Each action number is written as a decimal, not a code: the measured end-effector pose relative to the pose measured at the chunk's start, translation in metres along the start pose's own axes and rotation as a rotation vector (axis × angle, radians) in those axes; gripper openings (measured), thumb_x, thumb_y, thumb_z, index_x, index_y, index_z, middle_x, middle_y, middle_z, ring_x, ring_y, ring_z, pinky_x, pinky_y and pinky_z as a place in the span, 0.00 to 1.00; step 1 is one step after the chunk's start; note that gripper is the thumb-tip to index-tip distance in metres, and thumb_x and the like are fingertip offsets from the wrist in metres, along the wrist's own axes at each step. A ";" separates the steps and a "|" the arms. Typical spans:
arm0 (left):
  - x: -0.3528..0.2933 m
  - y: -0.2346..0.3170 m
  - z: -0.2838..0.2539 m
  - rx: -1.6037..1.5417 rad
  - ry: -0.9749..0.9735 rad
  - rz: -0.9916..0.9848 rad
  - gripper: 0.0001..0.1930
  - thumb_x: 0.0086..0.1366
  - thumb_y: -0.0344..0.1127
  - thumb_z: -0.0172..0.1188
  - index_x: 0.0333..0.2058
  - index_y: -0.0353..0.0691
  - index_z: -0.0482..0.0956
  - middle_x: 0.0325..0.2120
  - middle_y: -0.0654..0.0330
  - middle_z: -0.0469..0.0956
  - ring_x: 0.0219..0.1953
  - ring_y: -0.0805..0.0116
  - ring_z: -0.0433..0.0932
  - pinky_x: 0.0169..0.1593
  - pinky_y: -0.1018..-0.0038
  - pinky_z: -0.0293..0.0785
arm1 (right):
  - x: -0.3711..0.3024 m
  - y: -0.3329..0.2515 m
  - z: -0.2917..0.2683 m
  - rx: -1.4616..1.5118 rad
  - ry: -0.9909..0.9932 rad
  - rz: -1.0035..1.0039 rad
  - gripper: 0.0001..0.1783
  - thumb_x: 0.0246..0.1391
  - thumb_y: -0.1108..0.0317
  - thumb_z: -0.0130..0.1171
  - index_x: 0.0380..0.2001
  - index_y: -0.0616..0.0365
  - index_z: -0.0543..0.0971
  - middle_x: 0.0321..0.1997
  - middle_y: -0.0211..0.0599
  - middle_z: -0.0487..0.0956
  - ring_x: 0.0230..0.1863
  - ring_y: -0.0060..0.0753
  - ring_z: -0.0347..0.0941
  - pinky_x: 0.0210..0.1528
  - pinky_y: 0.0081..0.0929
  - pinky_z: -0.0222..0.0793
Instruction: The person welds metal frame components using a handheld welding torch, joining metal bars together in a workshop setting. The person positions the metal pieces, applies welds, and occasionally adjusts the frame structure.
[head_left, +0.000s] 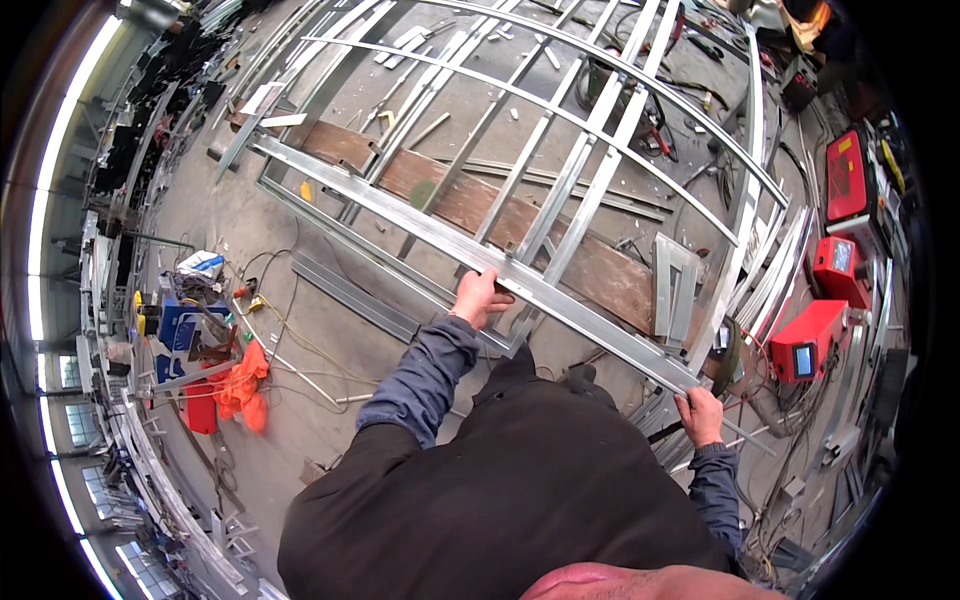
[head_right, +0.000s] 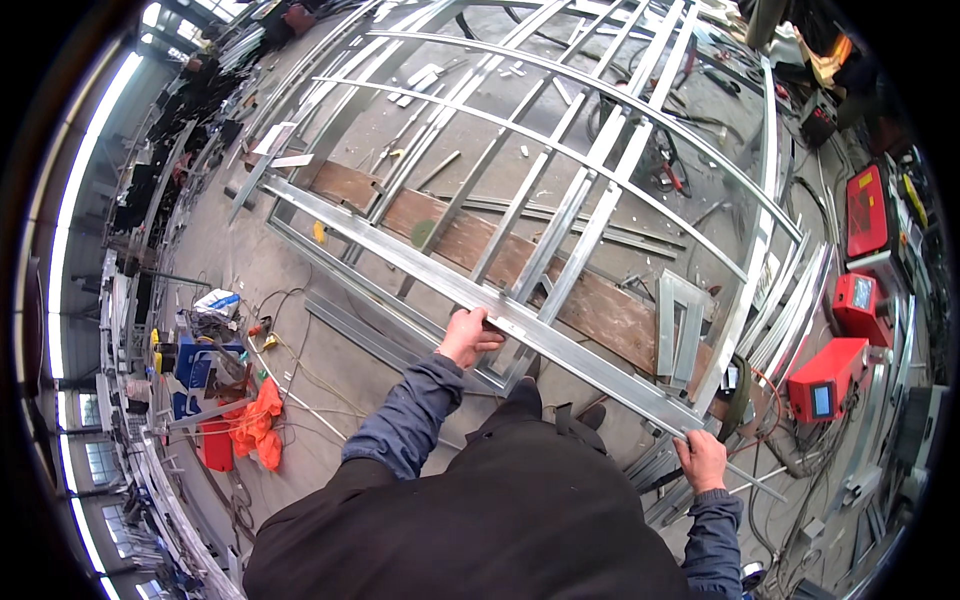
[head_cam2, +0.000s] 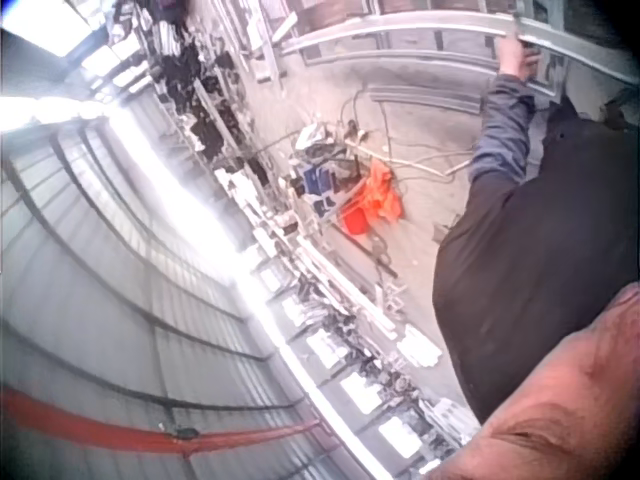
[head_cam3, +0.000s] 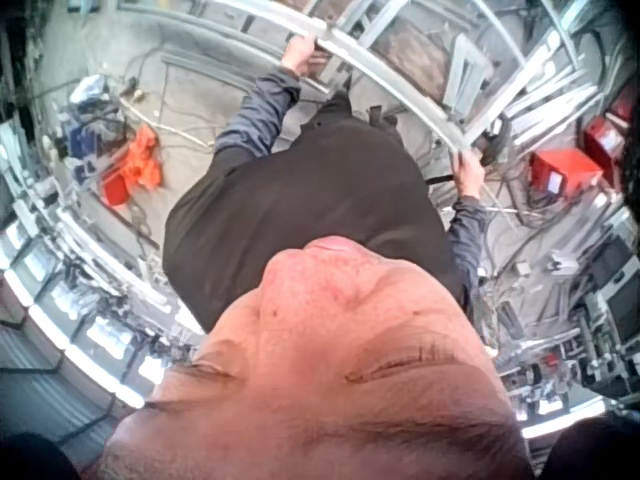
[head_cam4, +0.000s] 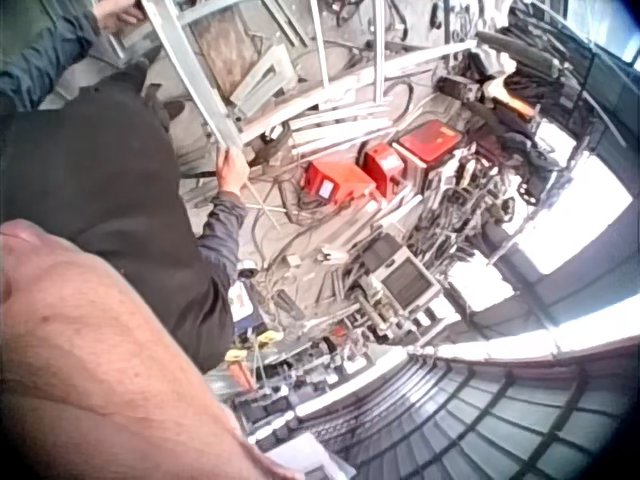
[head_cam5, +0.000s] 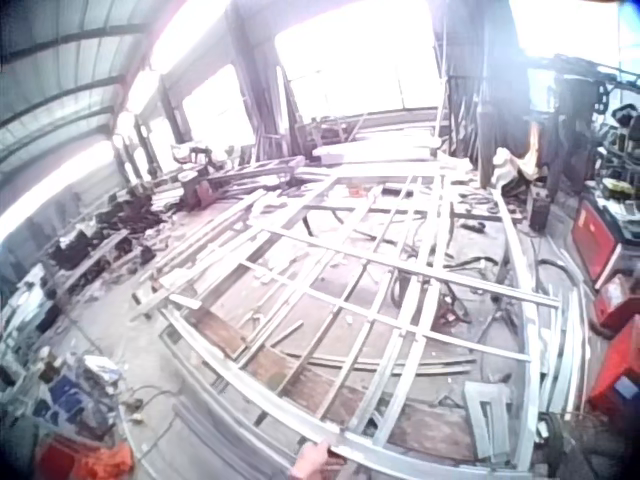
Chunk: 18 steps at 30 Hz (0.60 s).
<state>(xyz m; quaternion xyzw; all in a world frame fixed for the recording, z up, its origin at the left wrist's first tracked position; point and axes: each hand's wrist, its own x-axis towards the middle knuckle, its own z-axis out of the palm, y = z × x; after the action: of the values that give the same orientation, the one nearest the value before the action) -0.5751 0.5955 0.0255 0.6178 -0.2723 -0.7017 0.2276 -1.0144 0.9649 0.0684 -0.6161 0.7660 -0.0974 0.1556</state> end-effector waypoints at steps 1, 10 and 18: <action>0.002 0.000 -0.003 0.047 0.013 -0.009 0.22 0.77 0.43 0.51 0.46 0.25 0.81 0.38 0.47 0.88 0.34 0.55 0.90 0.36 0.62 0.87 | 0.001 0.002 0.005 0.005 -0.002 -0.009 0.17 0.60 0.53 0.72 0.32 0.54 0.80 0.30 0.42 0.79 0.35 0.53 0.79 0.37 0.48 0.74; 0.019 -0.008 -0.007 0.213 0.077 -0.106 0.24 0.75 0.47 0.54 0.48 0.26 0.81 0.36 0.44 0.88 0.28 0.59 0.88 0.27 0.66 0.81 | 0.005 0.000 0.026 0.005 -0.017 -0.044 0.13 0.62 0.57 0.70 0.37 0.54 0.80 0.35 0.41 0.77 0.40 0.53 0.76 0.43 0.47 0.73; 0.024 -0.013 -0.009 0.281 0.076 -0.151 0.22 0.79 0.47 0.54 0.53 0.30 0.76 0.33 0.48 0.87 0.25 0.64 0.85 0.26 0.69 0.78 | 0.010 -0.004 0.032 -0.008 0.074 -0.103 0.12 0.56 0.62 0.74 0.40 0.53 0.83 0.38 0.38 0.75 0.43 0.49 0.74 0.45 0.45 0.73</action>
<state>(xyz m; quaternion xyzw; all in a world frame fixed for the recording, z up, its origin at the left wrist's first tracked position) -0.5696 0.5888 -0.0017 0.6884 -0.3118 -0.6479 0.0957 -1.0010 0.9557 0.0387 -0.6514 0.7388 -0.1251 0.1194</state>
